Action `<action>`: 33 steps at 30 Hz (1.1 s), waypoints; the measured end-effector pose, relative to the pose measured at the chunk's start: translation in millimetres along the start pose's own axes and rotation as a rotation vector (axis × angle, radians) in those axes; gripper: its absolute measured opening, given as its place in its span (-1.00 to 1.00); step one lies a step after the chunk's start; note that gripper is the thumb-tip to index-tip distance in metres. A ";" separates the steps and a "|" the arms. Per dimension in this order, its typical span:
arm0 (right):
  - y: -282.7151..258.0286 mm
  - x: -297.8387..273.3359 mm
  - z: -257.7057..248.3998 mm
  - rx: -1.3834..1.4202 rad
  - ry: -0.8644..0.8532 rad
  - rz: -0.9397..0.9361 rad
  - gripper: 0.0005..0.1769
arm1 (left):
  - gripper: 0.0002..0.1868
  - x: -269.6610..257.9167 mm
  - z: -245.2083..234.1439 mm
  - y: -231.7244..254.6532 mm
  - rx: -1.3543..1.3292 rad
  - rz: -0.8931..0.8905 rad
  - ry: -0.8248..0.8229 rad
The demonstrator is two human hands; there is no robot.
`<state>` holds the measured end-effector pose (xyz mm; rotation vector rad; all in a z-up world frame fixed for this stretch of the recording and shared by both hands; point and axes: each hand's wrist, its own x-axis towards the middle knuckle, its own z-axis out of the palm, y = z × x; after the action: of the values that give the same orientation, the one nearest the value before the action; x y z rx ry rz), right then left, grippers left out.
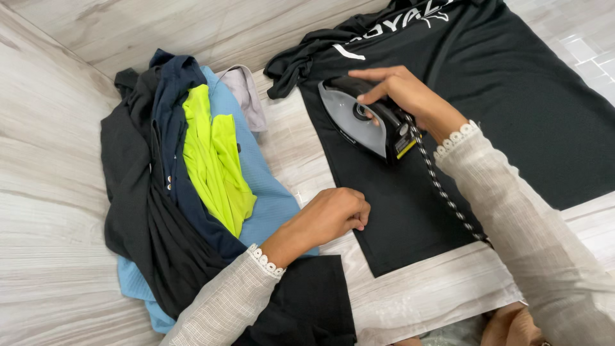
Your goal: The person irons a black t-shirt on a flat surface, smoothing the fabric with one hand while moving the iron with the other. After finishing the t-shirt, the person picks up a striped garment and begins ironing it as well.
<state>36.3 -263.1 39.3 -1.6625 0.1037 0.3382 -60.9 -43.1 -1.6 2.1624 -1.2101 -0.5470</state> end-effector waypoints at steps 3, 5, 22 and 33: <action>7.9 -50.2 -1.2 -0.034 -0.060 0.031 -0.28 | -0.93 2.5 -4.0 -0.4 0.025 0.085 0.114; 21.4 -90.2 -1.0 -0.061 -0.096 0.109 -0.25 | -0.92 4.7 -3.3 -1.5 0.037 0.097 0.167; 45.6 -115.3 -121.4 -0.071 0.506 0.047 -0.32 | -0.83 9.0 3.9 -13.2 0.022 0.048 0.115; 48.2 -158.5 -18.1 0.088 0.014 0.073 -0.22 | -0.67 63.1 21.4 -17.8 0.120 -0.021 0.676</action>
<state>-124.3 -307.6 39.1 -1.5769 0.1871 0.3725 -31.3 -96.7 -33.3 2.1862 -0.8520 0.2536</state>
